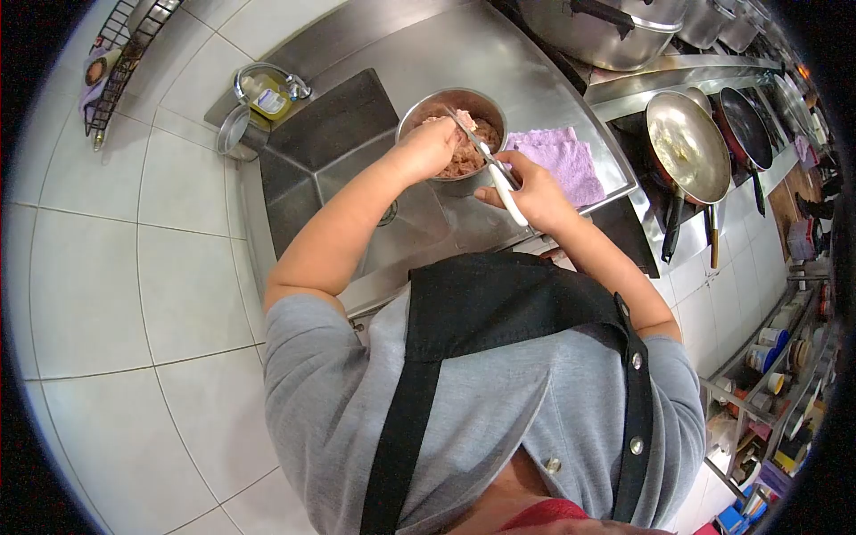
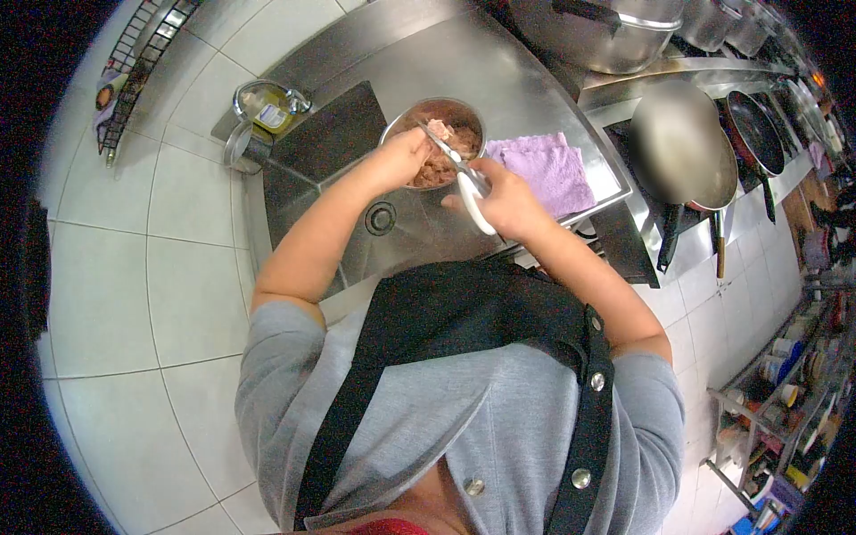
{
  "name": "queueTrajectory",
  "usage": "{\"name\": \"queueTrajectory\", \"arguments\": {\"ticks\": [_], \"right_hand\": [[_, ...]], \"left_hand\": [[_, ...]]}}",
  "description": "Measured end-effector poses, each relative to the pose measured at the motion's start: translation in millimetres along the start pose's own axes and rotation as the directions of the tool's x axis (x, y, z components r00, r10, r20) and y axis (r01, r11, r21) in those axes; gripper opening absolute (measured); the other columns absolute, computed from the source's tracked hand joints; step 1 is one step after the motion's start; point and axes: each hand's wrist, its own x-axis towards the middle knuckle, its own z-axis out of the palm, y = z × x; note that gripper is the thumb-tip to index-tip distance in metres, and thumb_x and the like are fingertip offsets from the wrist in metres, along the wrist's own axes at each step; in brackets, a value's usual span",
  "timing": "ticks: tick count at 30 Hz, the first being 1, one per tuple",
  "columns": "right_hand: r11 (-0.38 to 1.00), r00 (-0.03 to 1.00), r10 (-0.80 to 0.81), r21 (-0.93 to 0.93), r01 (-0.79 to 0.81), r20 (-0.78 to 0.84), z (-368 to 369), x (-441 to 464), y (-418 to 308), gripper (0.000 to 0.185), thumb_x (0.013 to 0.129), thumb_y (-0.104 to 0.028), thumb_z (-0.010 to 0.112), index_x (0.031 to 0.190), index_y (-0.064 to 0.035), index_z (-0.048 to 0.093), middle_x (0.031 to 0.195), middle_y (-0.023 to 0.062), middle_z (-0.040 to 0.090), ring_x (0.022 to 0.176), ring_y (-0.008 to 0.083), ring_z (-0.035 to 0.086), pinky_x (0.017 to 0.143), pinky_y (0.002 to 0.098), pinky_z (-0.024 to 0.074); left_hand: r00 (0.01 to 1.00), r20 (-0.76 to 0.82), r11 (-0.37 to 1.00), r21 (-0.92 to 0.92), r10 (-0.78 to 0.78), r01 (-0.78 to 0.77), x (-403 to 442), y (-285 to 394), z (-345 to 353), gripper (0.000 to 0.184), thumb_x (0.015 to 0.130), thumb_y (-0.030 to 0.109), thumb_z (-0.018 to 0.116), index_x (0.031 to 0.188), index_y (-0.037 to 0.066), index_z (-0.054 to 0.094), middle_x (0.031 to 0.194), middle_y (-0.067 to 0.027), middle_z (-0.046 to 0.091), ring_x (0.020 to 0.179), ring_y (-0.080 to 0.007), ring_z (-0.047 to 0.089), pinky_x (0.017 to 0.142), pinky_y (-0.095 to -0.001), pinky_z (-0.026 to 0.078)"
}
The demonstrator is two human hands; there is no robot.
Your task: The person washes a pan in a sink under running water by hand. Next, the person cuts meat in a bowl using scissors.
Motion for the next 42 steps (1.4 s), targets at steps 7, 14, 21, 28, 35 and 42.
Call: {"name": "queueTrajectory", "arguments": {"ticks": [7, 14, 21, 28, 35, 42], "right_hand": [[0.986, 1.0, 0.003, 0.168, -0.005, 0.014, 7, 5, 12, 0.055, 0.068, -0.029, 0.079, 0.111, -0.0002, 0.061, 0.092, 0.0131, 0.067, 0.086, 0.0157, 0.061, 0.076, 0.031, 0.048], [0.965, 0.997, -0.007, 0.261, -0.015, 0.082, 5, 10, 20, 0.052, 0.072, -0.026, 0.077, 0.114, -0.0009, 0.06, 0.088, 0.0102, 0.066, 0.079, 0.0114, 0.059, 0.072, 0.0269, 0.0483], [0.775, 0.893, -0.01, 0.568, -0.277, 0.449, -15, 2, -5, 0.058, 0.08, -0.038, 0.069, 0.119, 0.0001, 0.05, 0.073, 0.0003, 0.051, 0.058, 0.0098, 0.049, 0.053, 0.0244, 0.0405], [0.93, 0.944, -0.085, 0.366, -0.04, 0.32, -8, 5, 4, 0.072, 0.079, -0.042, 0.068, 0.129, 0.0027, 0.044, 0.096, 0.0142, 0.063, 0.084, 0.0232, 0.061, 0.075, 0.0308, 0.0483], [0.994, 0.981, -0.093, -0.036, 0.101, 0.169, -11, -1, -14, 0.076, 0.074, -0.032, 0.076, 0.132, 0.0002, 0.041, 0.099, 0.0152, 0.059, 0.087, 0.0207, 0.059, 0.079, 0.0323, 0.0477], [0.963, 0.977, -0.213, -0.174, 0.207, -0.016, -4, 9, 0, 0.073, 0.068, -0.029, 0.08, 0.125, 0.0003, 0.046, 0.104, 0.0195, 0.058, 0.087, 0.0261, 0.06, 0.078, 0.0343, 0.0485]], "left_hand": [[0.996, -0.075, 0.983, -0.171, 0.056, -0.068, -9, 10, -13, 0.023, 0.092, 0.017, 0.042, 0.104, 0.002, 0.055, 0.101, -0.0225, 0.06, 0.097, -0.0376, 0.057, 0.082, -0.0436, 0.045], [1.0, -0.015, 0.991, -0.134, 0.005, -0.007, -4, -5, -13, 0.021, 0.093, 0.016, 0.043, 0.103, 0.001, 0.053, 0.097, -0.0189, 0.06, 0.09, -0.031, 0.057, 0.08, -0.0387, 0.045], [0.988, 0.153, 0.739, -0.667, 0.015, 0.092, -14, -12, -25, 0.025, 0.09, 0.024, 0.045, 0.103, 0.007, 0.059, 0.089, -0.0013, 0.058, 0.082, -0.0125, 0.054, 0.072, -0.028, 0.043], [0.946, 0.287, 0.616, -0.721, -0.153, 0.318, -12, -2, -34, 0.03, 0.089, 0.026, 0.047, 0.104, 0.005, 0.062, 0.088, 0.0004, 0.058, 0.083, -0.0067, 0.05, 0.074, -0.022, 0.041], [0.998, 0.055, 0.769, -0.64, 0.043, 0.002, -10, 6, -14, 0.029, 0.091, 0.019, 0.048, 0.11, 0.001, 0.06, 0.105, -0.004, 0.06, 0.101, -0.0132, 0.054, 0.09, -0.0272, 0.04], [0.998, 0.055, 0.928, -0.373, 0.013, 0.008, -6, 11, -10, 0.03, 0.09, 0.019, 0.045, 0.106, -0.002, 0.058, 0.092, -0.0087, 0.064, 0.086, -0.0142, 0.058, 0.08, -0.0287, 0.045]]}}
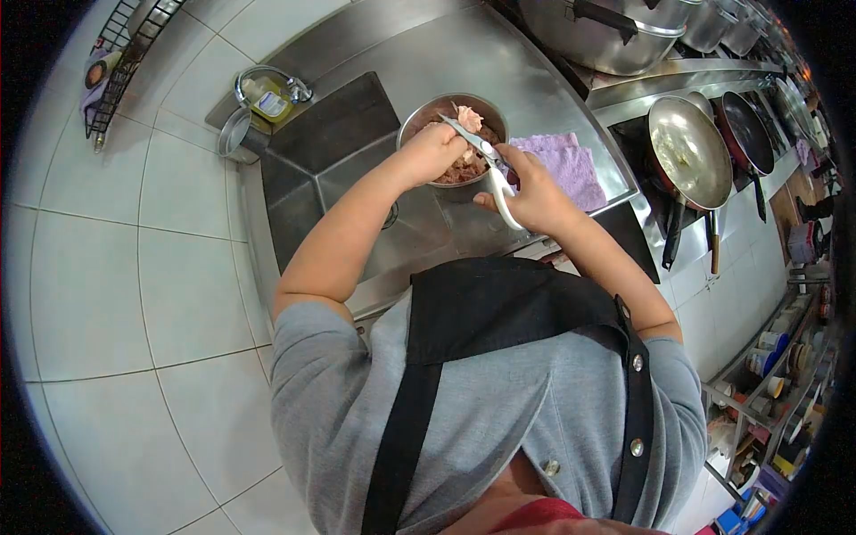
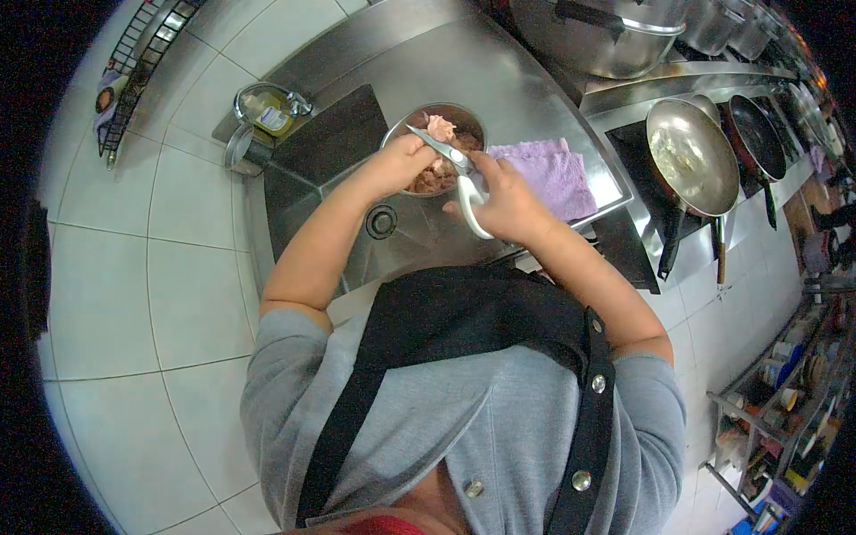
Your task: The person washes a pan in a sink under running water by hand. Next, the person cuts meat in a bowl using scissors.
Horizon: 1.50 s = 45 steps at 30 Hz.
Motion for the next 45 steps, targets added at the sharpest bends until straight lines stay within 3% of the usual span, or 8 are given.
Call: {"name": "queueTrajectory", "arguments": {"ticks": [8, 14, 18, 20, 31, 36, 40, 45], "right_hand": [[0.98, 0.999, 0.004, 0.2, 0.003, -0.038, 5, 3, 12, 0.061, 0.069, -0.022, 0.081, 0.118, 0.0014, 0.055, 0.085, 0.012, 0.065, 0.073, 0.0093, 0.055, 0.068, 0.0258, 0.0479], [0.979, 0.999, 0.039, 0.202, -0.031, -0.034, 3, 4, 9, 0.06, 0.069, -0.031, 0.077, 0.114, 0.0019, 0.057, 0.089, 0.0235, 0.065, 0.082, 0.0296, 0.066, 0.073, 0.0342, 0.0501], [0.993, 0.996, 0.082, 0.078, -0.084, 0.032, 1, 6, -1, 0.065, 0.069, -0.029, 0.08, 0.118, 0.0038, 0.051, 0.083, 0.0143, 0.065, 0.077, 0.0159, 0.061, 0.071, 0.0299, 0.0484], [0.999, 1.0, -0.01, 0.051, 0.011, -0.007, 6, 7, -6, 0.072, 0.068, -0.037, 0.079, 0.121, 0.0006, 0.048, 0.083, 0.0153, 0.064, 0.078, 0.0228, 0.063, 0.072, 0.0336, 0.0483], [0.974, 0.998, 0.06, 0.222, -0.051, -0.035, 5, 15, 4, 0.059, 0.066, -0.037, 0.079, 0.108, 0.0006, 0.061, 0.082, 0.0163, 0.067, 0.075, 0.0246, 0.065, 0.07, 0.0308, 0.0502], [0.497, 0.81, 0.242, 0.649, -0.576, 0.534, -12, 19, 1, 0.044, 0.076, -0.035, 0.073, 0.103, -0.0005, 0.063, 0.055, 0.0016, 0.053, 0.051, 0.0119, 0.056, 0.045, 0.0241, 0.0424], [0.324, 0.819, 0.014, 0.772, -0.547, 0.574, -8, 19, 0, 0.052, 0.087, -0.042, 0.058, 0.12, -0.0021, 0.052, 0.065, 0.0025, 0.053, 0.047, 0.0116, 0.049, 0.041, 0.0229, 0.0355], [0.7, 0.814, 0.079, 0.549, -0.456, 0.575, -5, 19, 2, 0.068, 0.077, -0.043, 0.07, 0.126, -0.0004, 0.048, 0.083, 0.0055, 0.057, 0.073, 0.0142, 0.056, 0.063, 0.0262, 0.0457]], "left_hand": [[0.994, -0.096, 0.992, -0.109, 0.05, -0.06, -3, 2, 2, 0.029, 0.089, 0.017, 0.043, 0.106, -0.001, 0.057, 0.099, -0.0074, 0.062, 0.094, -0.0166, 0.055, 0.088, -0.0299, 0.041], [0.993, -0.061, 0.986, -0.128, 0.097, -0.104, 5, -7, -1, 0.028, 0.091, 0.018, 0.042, 0.108, 0.001, 0.057, 0.104, -0.0075, 0.06, 0.101, -0.0151, 0.053, 0.092, -0.0288, 0.039], [0.995, -0.031, 0.995, 0.035, -0.09, 0.092, 3, 1, 2, 0.028, 0.09, 0.016, 0.04, 0.107, 0.0, 0.056, 0.109, -0.0128, 0.058, 0.106, -0.0205, 0.053, 0.094, -0.0315, 0.039], [0.962, -0.129, 0.959, 0.183, 0.24, -0.215, 12, -19, 18, 0.025, 0.089, 0.016, 0.04, 0.099, -0.001, 0.056, 0.1, -0.0221, 0.06, 0.097, -0.0356, 0.058, 0.085, -0.0408, 0.045], [0.916, -0.191, 0.909, 0.302, 0.353, -0.288, 7, -20, 1, 0.026, 0.09, 0.018, 0.042, 0.103, -0.002, 0.052, 0.098, -0.025, 0.058, 0.094, -0.039, 0.057, 0.082, -0.0431, 0.045], [0.982, -0.081, 0.952, 0.273, 0.168, -0.141, 4, -23, -10, 0.022, 0.092, 0.019, 0.043, 0.096, -0.001, 0.053, 0.087, -0.0157, 0.06, 0.08, -0.0289, 0.058, 0.075, -0.0387, 0.044], [0.992, -0.051, 0.989, 0.103, 0.116, -0.11, 0, -23, -15, 0.023, 0.093, 0.02, 0.043, 0.094, 0.0, 0.054, 0.083, -0.0107, 0.059, 0.079, -0.0204, 0.056, 0.074, -0.0341, 0.044], [0.999, 0.045, 0.995, 0.101, 0.016, -0.02, -4, -14, -22, 0.024, 0.092, 0.02, 0.042, 0.099, 0.001, 0.056, 0.086, -0.0119, 0.061, 0.082, -0.0187, 0.057, 0.077, -0.0318, 0.045]]}}
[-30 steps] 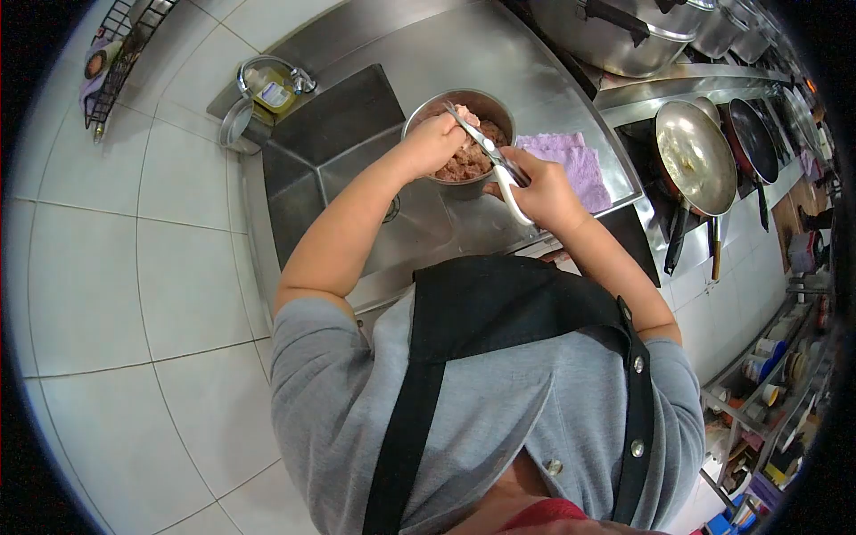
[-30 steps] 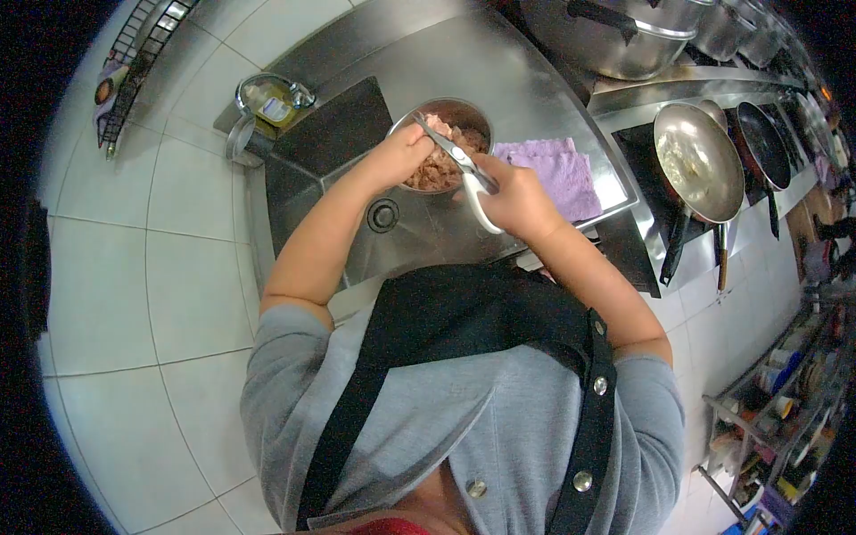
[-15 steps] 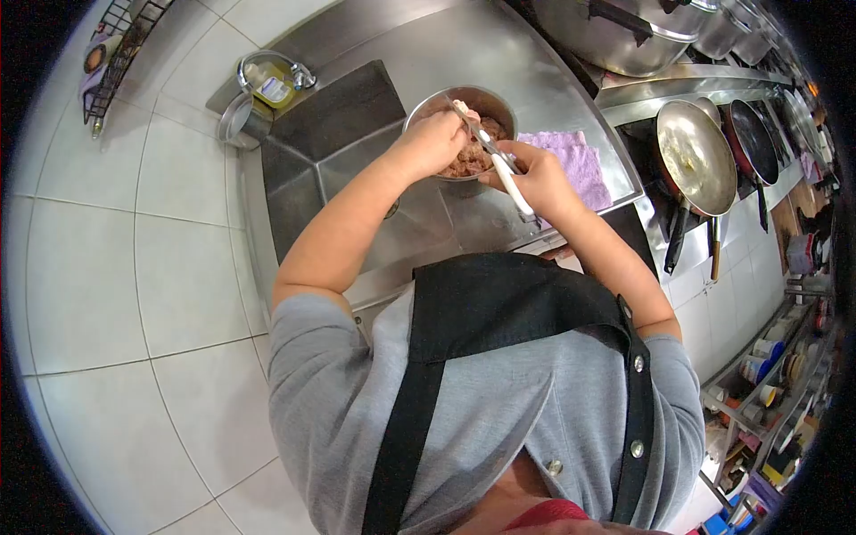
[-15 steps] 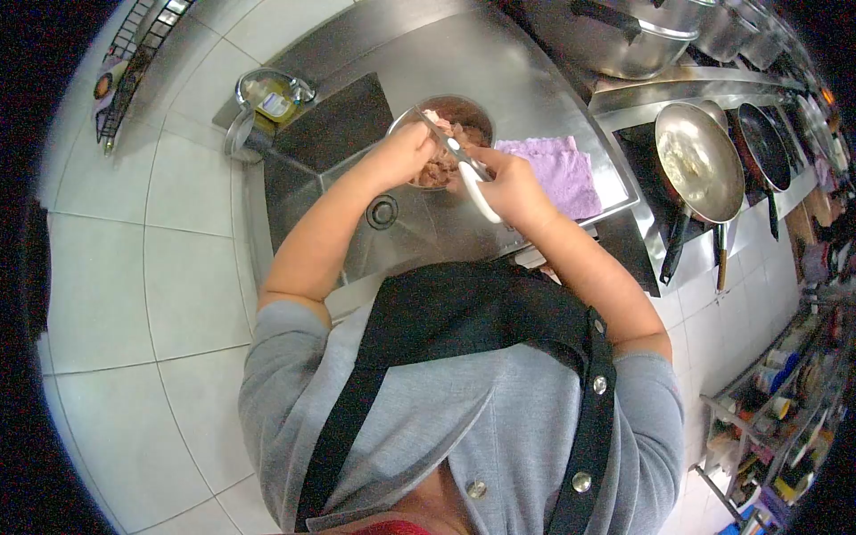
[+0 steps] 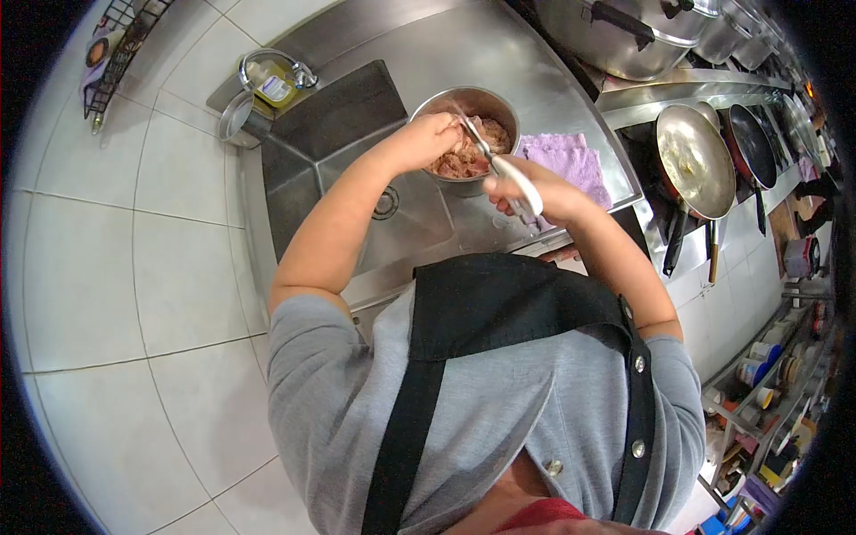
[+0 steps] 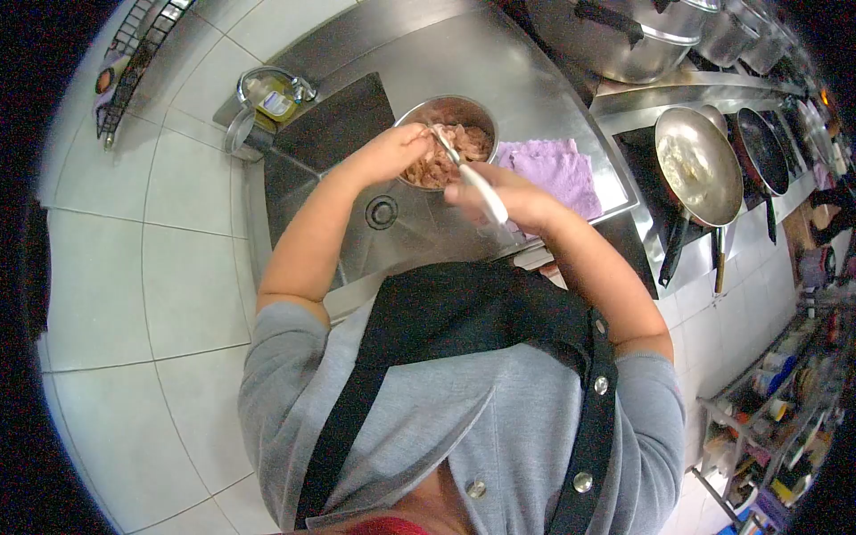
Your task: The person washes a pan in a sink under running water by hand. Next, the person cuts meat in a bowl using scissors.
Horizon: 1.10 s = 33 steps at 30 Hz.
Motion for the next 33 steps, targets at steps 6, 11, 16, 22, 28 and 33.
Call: {"name": "queueTrajectory", "arguments": {"ticks": [6, 11, 16, 22, 28, 33], "right_hand": [[0.864, 0.955, -0.193, -0.5, 0.057, -0.225, 14, -4, -5, 0.078, 0.072, -0.037, 0.077, 0.131, 0.0009, 0.043, 0.095, 0.0115, 0.061, 0.087, 0.0165, 0.056, 0.079, 0.0291, 0.0456], [0.881, 0.93, -0.186, -0.472, 0.015, -0.317, 14, -7, -9, 0.07, 0.07, -0.032, 0.08, 0.123, 0.0015, 0.051, 0.086, 0.0076, 0.063, 0.08, 0.0123, 0.056, 0.074, 0.0266, 0.0468], [0.823, 0.866, -0.344, -0.561, 0.092, -0.362, 13, -9, -2, 0.06, 0.068, -0.027, 0.082, 0.115, 0.0018, 0.057, 0.084, 0.0067, 0.064, 0.076, 0.0095, 0.057, 0.07, 0.0256, 0.0475], [0.857, 0.886, -0.305, -0.506, 0.096, -0.35, 8, -7, 2, 0.066, 0.067, -0.032, 0.082, 0.117, 0.0026, 0.054, 0.087, 0.01, 0.065, 0.079, 0.0122, 0.06, 0.073, 0.0268, 0.0484], [0.7, 0.88, -0.397, -0.706, 0.108, -0.26, 11, -13, 1, 0.08, 0.069, -0.041, 0.077, 0.127, 0.0016, 0.043, 0.096, 0.0106, 0.061, 0.078, 0.0156, 0.06, 0.071, 0.0269, 0.0481], [0.994, 0.994, -0.106, 0.039, 0.106, -0.018, 1, -12, -2, 0.068, 0.076, -0.044, 0.069, 0.125, -0.0025, 0.047, 0.081, 0.0051, 0.057, 0.067, 0.0154, 0.056, 0.061, 0.0267, 0.045]], "left_hand": [[1.0, 0.018, 0.992, 0.125, -0.007, 0.005, -2, 13, 2, 0.028, 0.087, 0.016, 0.045, 0.105, -0.001, 0.058, 0.1, -0.0213, 0.062, 0.096, -0.0296, 0.06, 0.085, -0.0363, 0.045], [0.997, -0.058, 0.99, 0.134, 0.058, -0.05, -1, 14, 9, 0.029, 0.089, 0.022, 0.045, 0.105, 0.003, 0.06, 0.101, -0.0222, 0.061, 0.096, -0.0356, 0.058, 0.084, -0.0405, 0.045], [1.0, -0.016, 0.988, 0.156, 0.019, -0.016, -4, 29, 1, 0.029, 0.087, 0.019, 0.045, 0.103, -0.004, 0.055, 0.101, -0.0262, 0.059, 0.095, -0.0368, 0.058, 0.083, -0.039, 0.046], [0.99, -0.113, 0.977, 0.204, 0.085, -0.06, 4, 13, 8, 0.029, 0.089, 0.022, 0.043, 0.103, 0.002, 0.06, 0.095, -0.0217, 0.062, 0.091, -0.0367, 0.059, 0.082, -0.0411, 0.046], [0.969, -0.181, 0.979, -0.081, 0.17, -0.187, 12, 0, 12, 0.033, 0.087, 0.014, 0.047, 0.117, 0.0, 0.053, 0.106, -0.0184, 0.061, 0.098, -0.0288, 0.058, 0.09, -0.0353, 0.043], [0.99, -0.136, 0.825, -0.563, -0.037, -0.047, 0, 13, 12, 0.058, 0.085, 0.009, 0.05, 0.139, 0.005, 0.027, 0.112, -0.0122, 0.054, 0.098, -0.021, 0.056, 0.093, -0.0307, 0.041]]}}
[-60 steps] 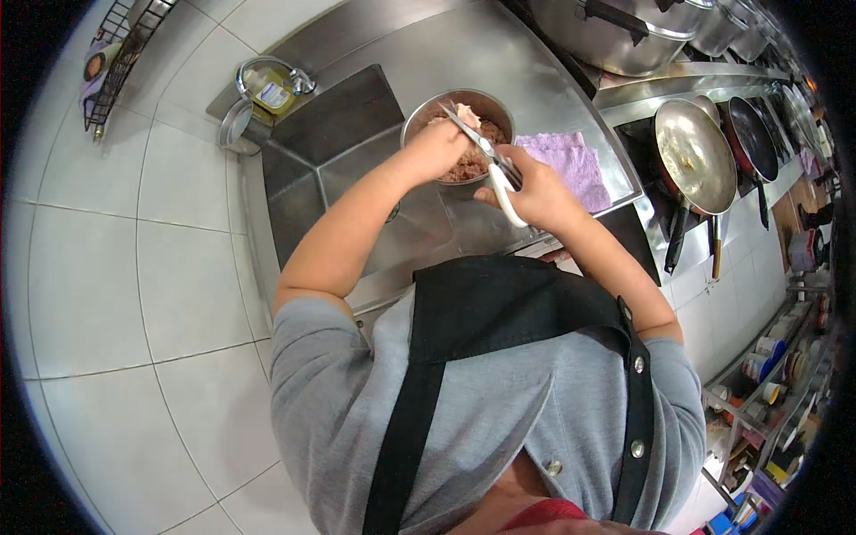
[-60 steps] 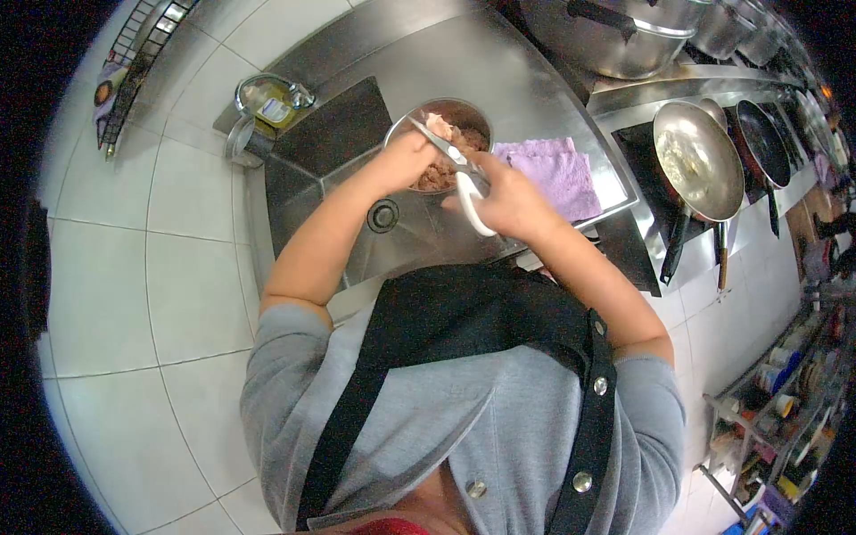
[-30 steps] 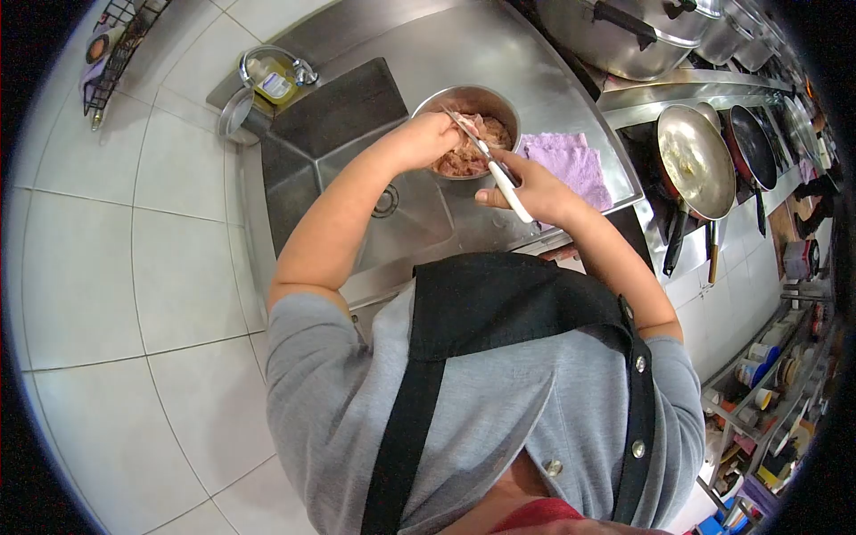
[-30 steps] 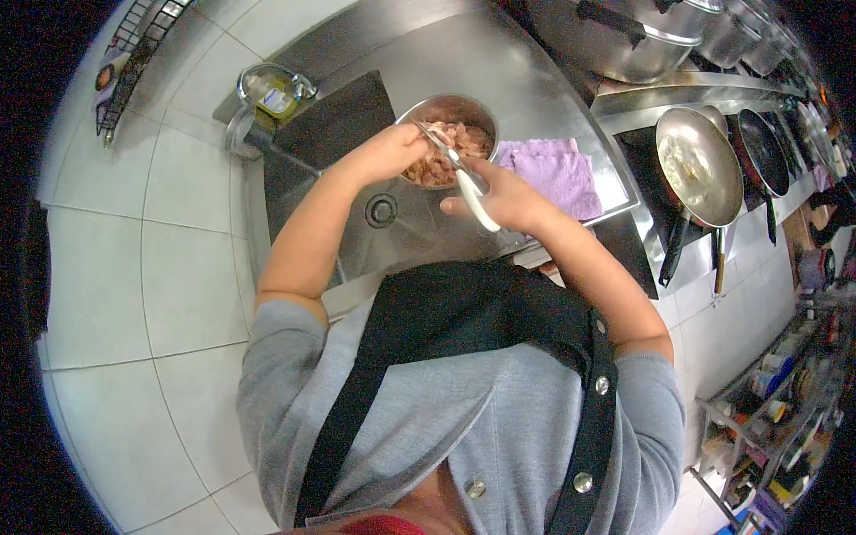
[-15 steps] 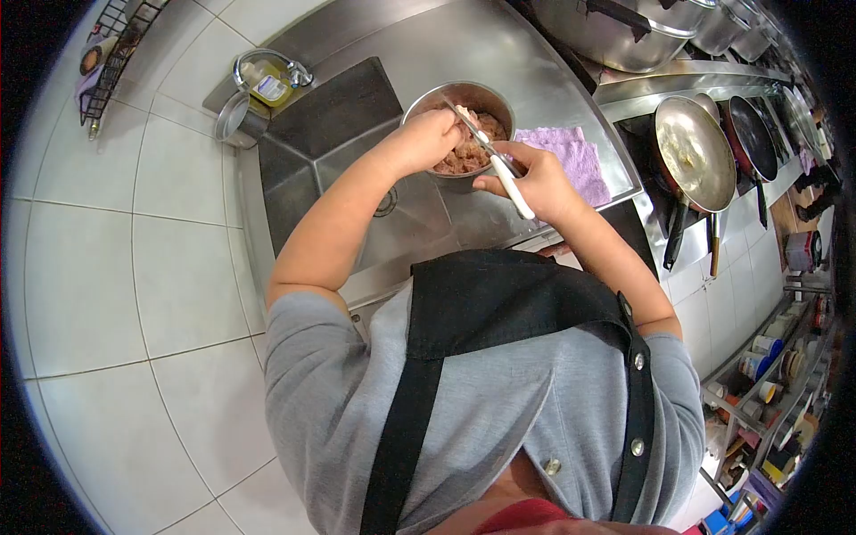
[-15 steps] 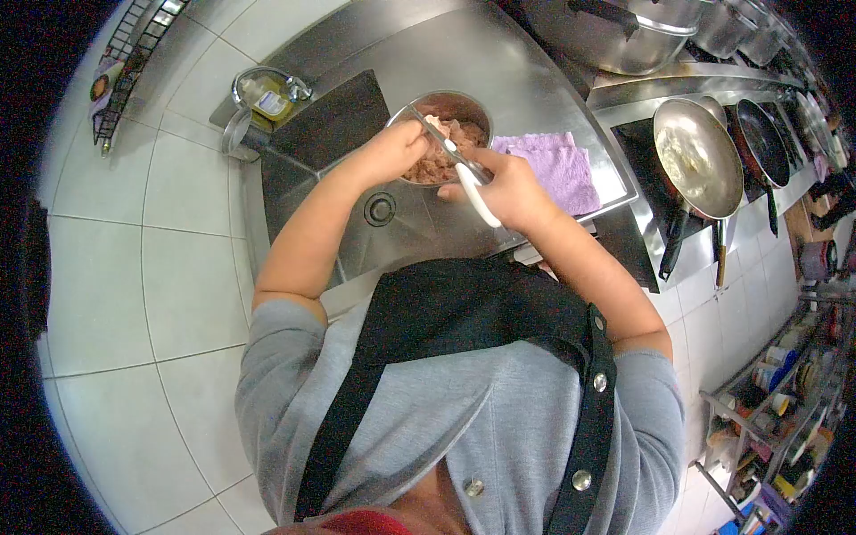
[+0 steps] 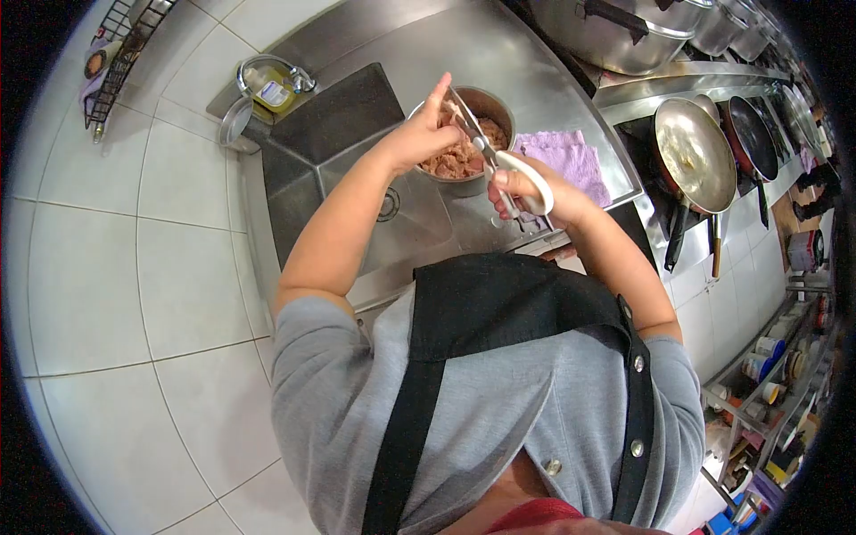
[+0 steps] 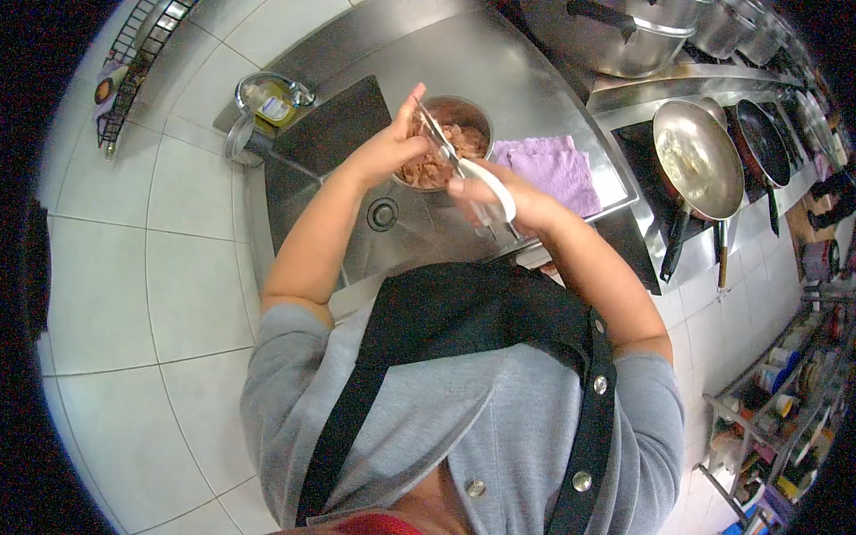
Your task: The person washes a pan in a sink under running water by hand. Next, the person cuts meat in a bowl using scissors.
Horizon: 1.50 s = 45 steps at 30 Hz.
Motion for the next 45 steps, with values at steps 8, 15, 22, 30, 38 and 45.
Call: {"name": "queueTrajectory", "arguments": {"ticks": [8, 15, 22, 30, 38, 45], "right_hand": [[0.905, 0.977, -0.05, 0.422, -0.043, 0.208, -9, 7, 4, 0.062, 0.082, -0.053, 0.06, 0.119, -0.0041, 0.05, 0.076, 0.0076, 0.057, 0.061, 0.0192, 0.056, 0.057, 0.0297, 0.0433], [0.806, 0.974, -0.158, 0.591, 0.032, 0.163, 9, 12, -3, 0.053, 0.081, -0.053, 0.06, 0.109, -0.0077, 0.055, 0.073, 0.009, 0.059, 0.058, 0.0229, 0.057, 0.053, 0.0318, 0.0429], [0.809, 0.989, -0.095, 0.588, 0.008, 0.116, 14, 18, -4, 0.051, 0.08, -0.055, 0.06, 0.101, -0.008, 0.057, 0.07, 0.0087, 0.058, 0.057, 0.0236, 0.056, 0.054, 0.0325, 0.0429], [0.751, 0.997, -0.037, 0.66, -0.021, 0.074, 17, 22, -14, 0.058, 0.081, -0.057, 0.058, 0.103, -0.0036, 0.055, 0.068, 0.0058, 0.053, 0.051, 0.0175, 0.046, 0.05, 0.028, 0.0359], [0.825, 0.99, -0.109, 0.563, 0.042, 0.086, 26, 9, -14, 0.064, 0.078, -0.061, 0.059, 0.107, -0.0043, 0.054, 0.067, 0.0053, 0.052, 0.056, 0.0196, 0.049, 0.055, 0.0292, 0.0395], [0.859, 0.997, -0.078, 0.508, 0.061, 0.012, 22, 13, -7, 0.06, 0.079, -0.058, 0.06, 0.105, -0.0038, 0.054, 0.061, 0.0019, 0.049, 0.047, 0.0141, 0.046, 0.045, 0.0259, 0.0371]], "left_hand": [[0.957, 0.285, 0.872, -0.455, -0.05, 0.181, 15, -36, -20, 0.037, 0.087, 0.007, 0.047, 0.124, 0.008, 0.043, 0.099, -0.0005, 0.053, 0.082, -0.0076, 0.051, 0.062, -0.0221, 0.038], [0.994, 0.073, 0.987, -0.142, 0.082, -0.071, 21, -32, 4, 0.027, 0.09, 0.013, 0.04, 0.114, 0.005, 0.05, 0.102, -0.0024, 0.058, 0.095, -0.0106, 0.053, 0.08, -0.026, 0.043], [0.996, 0.017, 0.994, -0.063, 0.09, -0.089, 23, -41, 9, 0.023, 0.087, 0.011, 0.041, 0.107, 0.004, 0.052, 0.102, -0.0039, 0.059, 0.097, -0.0142, 0.054, 0.089, -0.0286, 0.04], [0.982, -0.18, 0.999, -0.013, 0.048, -0.051, 26, -39, 8, 0.022, 0.087, 0.015, 0.042, 0.103, 0.004, 0.052, 0.094, -0.0037, 0.057, 0.089, -0.0138, 0.053, 0.083, -0.029, 0.042], [0.943, -0.243, 0.956, 0.24, 0.228, -0.169, 27, -45, 6, 0.019, 0.087, 0.015, 0.043, 0.095, 0.002, 0.054, 0.087, -0.0113, 0.06, 0.082, -0.0204, 0.057, 0.077, -0.032, 0.044], [0.963, -0.197, 0.958, 0.256, 0.184, -0.131, 25, -37, 5, 0.021, 0.09, 0.015, 0.043, 0.104, 0.003, 0.054, 0.099, -0.0067, 0.06, 0.097, -0.0137, 0.054, 0.088, -0.0286, 0.041]]}}
